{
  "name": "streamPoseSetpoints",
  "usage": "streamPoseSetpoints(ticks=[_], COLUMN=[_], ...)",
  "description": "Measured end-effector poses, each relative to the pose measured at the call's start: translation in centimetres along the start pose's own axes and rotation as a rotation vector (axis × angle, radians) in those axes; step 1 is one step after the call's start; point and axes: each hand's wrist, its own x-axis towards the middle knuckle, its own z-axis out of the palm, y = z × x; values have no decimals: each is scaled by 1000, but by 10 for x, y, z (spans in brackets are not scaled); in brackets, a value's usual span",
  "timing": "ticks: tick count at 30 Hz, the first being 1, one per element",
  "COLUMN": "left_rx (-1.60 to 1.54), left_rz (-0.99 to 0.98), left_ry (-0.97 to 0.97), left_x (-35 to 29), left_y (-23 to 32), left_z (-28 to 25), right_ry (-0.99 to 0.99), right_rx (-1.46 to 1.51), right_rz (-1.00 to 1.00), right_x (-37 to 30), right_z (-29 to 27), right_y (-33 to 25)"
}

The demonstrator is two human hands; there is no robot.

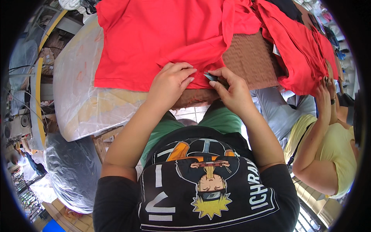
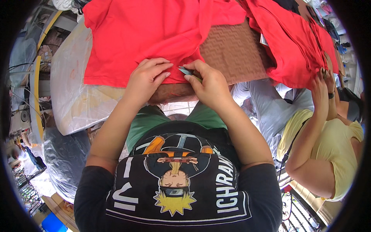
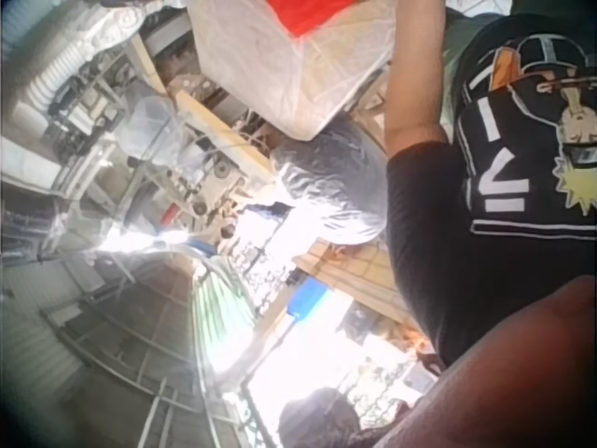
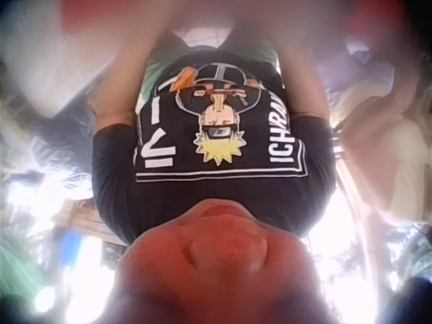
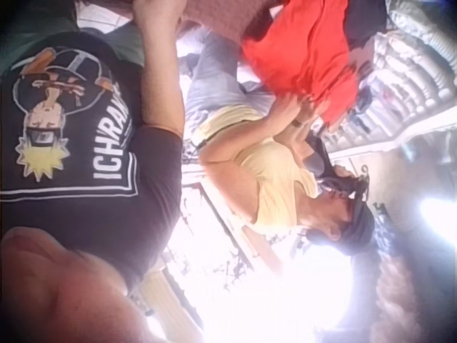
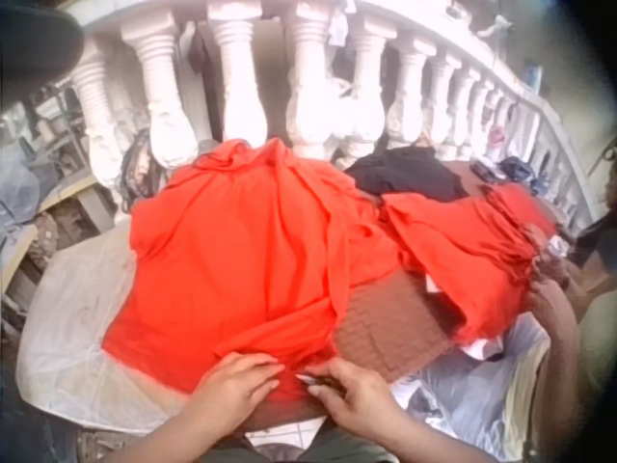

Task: The person trims excess threads from red t-shirts using a small pair of shears, handling the garments one by one and checking different areas of the shirts.

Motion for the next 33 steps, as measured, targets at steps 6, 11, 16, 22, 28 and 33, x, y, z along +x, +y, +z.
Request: streamPoseSetpoints(ticks=[6,11,16,22,28,33], left_rx=[19,-49,-546,-532,-50,32], left_rz=[7,-67,-380,-167,13,23], left_ry=[-22,33,-281,-608,-123,-77], left_x=[1,2,2,6,9,5], left_y=[-3,-7,-4,7,-9,-8], left_z=[4,6,-27,-73,-3,6], right_ry=[6,-20,-38,-41,22,-29], right_rx=[-52,-64,-92,-173,-193,-87], right_rz=[-99,-34,-28,-63,-84,-55], right_x=[7,7,6,-2,0,8], right_z=[7,7,4,-9,-1,5], right_y=[-8,-12,-13,-16,-22,-8])
